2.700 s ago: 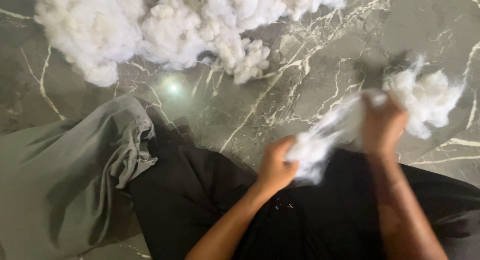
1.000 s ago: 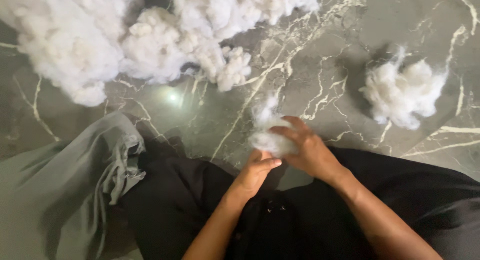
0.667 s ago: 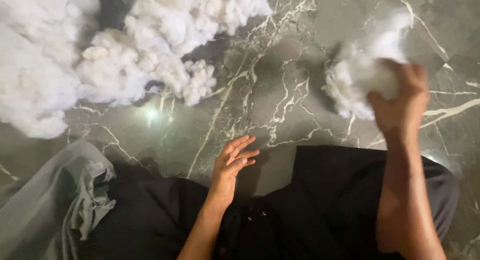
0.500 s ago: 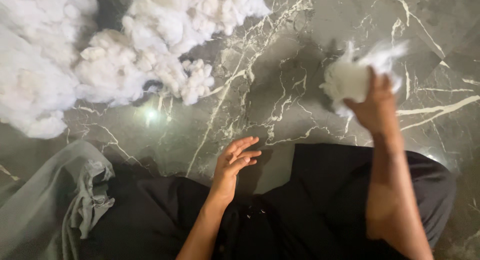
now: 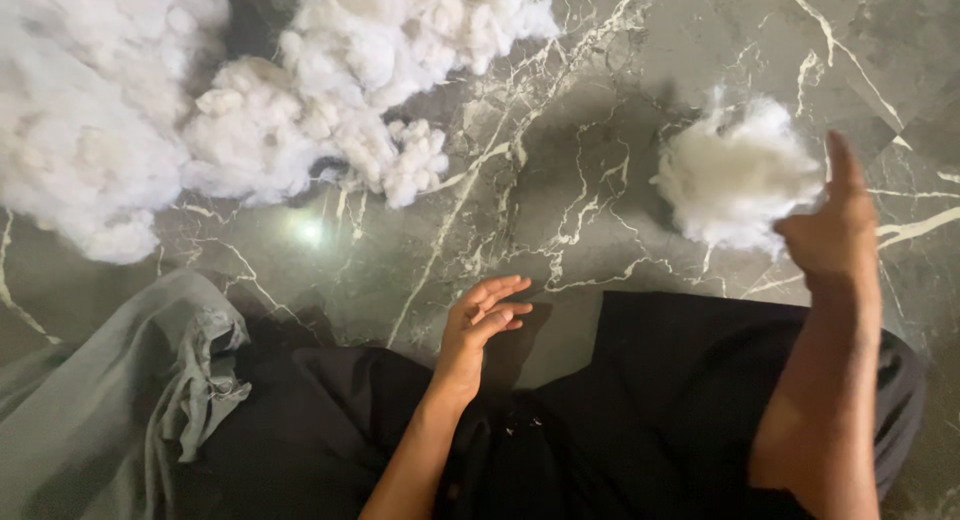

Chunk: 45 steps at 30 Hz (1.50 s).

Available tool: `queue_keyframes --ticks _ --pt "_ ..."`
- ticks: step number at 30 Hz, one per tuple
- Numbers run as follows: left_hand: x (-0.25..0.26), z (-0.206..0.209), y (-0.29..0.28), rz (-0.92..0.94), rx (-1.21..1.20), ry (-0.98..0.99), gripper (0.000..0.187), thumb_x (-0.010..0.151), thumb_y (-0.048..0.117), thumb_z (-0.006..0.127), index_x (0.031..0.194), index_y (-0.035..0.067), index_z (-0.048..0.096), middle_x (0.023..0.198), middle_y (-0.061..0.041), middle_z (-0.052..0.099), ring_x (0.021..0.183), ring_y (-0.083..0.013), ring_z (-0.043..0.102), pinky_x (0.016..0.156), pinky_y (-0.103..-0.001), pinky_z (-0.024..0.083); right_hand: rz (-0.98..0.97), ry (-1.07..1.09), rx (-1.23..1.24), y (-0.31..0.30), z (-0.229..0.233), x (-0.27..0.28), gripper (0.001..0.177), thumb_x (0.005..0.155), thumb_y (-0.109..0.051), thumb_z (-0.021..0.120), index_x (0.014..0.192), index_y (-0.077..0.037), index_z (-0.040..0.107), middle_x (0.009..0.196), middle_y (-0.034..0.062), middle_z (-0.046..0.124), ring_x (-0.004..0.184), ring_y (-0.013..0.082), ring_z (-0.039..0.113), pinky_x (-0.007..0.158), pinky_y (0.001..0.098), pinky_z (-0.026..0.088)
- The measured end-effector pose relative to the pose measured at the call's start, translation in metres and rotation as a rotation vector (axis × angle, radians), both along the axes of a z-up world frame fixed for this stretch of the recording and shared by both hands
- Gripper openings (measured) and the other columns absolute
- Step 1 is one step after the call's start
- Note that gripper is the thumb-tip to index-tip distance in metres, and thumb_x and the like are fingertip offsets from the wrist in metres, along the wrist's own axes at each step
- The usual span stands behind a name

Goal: The person sits on a marble floor and repeatedly pulls apart and fluffs white cotton batting by hand. They separate the cotton into smaller clumps and place them on the floor, continuing the process with new pieces from a larger pile.

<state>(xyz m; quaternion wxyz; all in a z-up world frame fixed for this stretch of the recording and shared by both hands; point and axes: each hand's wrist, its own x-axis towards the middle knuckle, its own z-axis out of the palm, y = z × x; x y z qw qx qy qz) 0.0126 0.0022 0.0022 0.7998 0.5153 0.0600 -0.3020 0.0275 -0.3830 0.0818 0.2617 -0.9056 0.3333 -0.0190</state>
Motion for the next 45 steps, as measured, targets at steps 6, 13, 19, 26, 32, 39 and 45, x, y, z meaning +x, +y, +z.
queue_keyframes --ticks 6,13,19,26,32,39,45 --pt "0.0 -0.006 0.001 0.047 -0.009 -0.012 0.043 0.089 0.017 0.064 0.13 0.004 0.064 0.133 -0.017 0.069 0.108 -0.023 0.07 0.092 -0.036 0.053 -0.007 -0.152 -0.177 -0.011 -0.006 -0.002 0.078 0.089 0.018 0.056 0.16 -0.013 0.046 0.159 0.0154 0.053 0.147 0.0326 0.055 0.119 0.0451 0.05" --pt "0.003 -0.008 0.002 0.056 -0.013 -0.022 0.041 0.09 0.011 0.061 0.131 0.003 0.063 0.133 -0.015 0.069 0.108 -0.0218 0.069 0.092 -0.035 0.052 0.115 0.08 0.171 0.009 -0.053 0.032 0.109 0.078 -0.008 0.079 0.168 -0.015 0.018 0.171 0.0208 0.019 0.153 0.0459 0.026 0.118 0.0578 0.031" --pt "0.005 0.001 0.006 0.071 -0.012 -0.027 0.041 0.09 0.009 0.06 0.13 0.002 0.063 0.132 -0.014 0.069 0.109 -0.0219 0.069 0.092 -0.035 0.053 0.179 0.27 -0.001 0.019 -0.06 0.038 0.12 0.072 -0.011 0.077 0.171 -0.025 0.011 0.177 0.0154 -0.001 0.159 0.047 0.006 0.117 0.0687 0.029" --pt "0.003 -0.006 0.002 0.124 -0.069 -0.04 0.039 0.09 0.006 0.06 0.128 0.0 0.064 0.129 -0.014 0.07 0.107 -0.022 0.069 0.09 -0.034 0.054 0.209 0.125 -0.17 0.052 -0.04 0.026 0.131 0.06 -0.003 0.071 0.173 -0.021 0.006 0.178 0.0206 0.0 0.16 0.0477 0.002 0.117 0.0799 0.01" --pt "0.005 -0.01 0.006 0.159 -0.029 -0.057 0.036 0.09 0.005 0.061 0.125 0.001 0.066 0.127 -0.012 0.071 0.104 -0.0205 0.069 0.087 -0.032 0.054 0.323 -0.079 -0.442 0.064 -0.045 0.022 0.111 0.065 0.001 0.064 0.169 -0.004 0.026 0.173 0.0306 0.019 0.161 0.0488 0.015 0.12 0.0762 0.016" --pt "0.011 -0.004 0.003 0.388 0.139 -0.021 0.034 0.088 0.008 0.065 0.121 0.004 0.065 0.121 -0.003 0.069 0.094 -0.0137 0.065 0.079 -0.029 0.051 0.737 -0.351 -0.22 0.156 -0.036 0.06 0.059 0.092 0.004 0.064 0.148 -0.004 0.047 0.141 0.0213 0.058 0.12 0.0294 0.055 0.095 0.0457 0.05" --pt "0.021 -0.005 0.013 0.606 0.166 0.061 0.036 0.099 0.029 0.063 0.127 0.007 0.058 0.092 -0.005 0.063 0.085 -0.0121 0.056 0.078 -0.028 0.047 1.084 -0.244 -0.279 0.312 -0.041 0.119 0.085 0.077 -0.011 0.082 0.154 -0.013 0.045 0.158 0.0234 0.037 0.144 0.0427 0.04 0.116 0.0585 0.039"
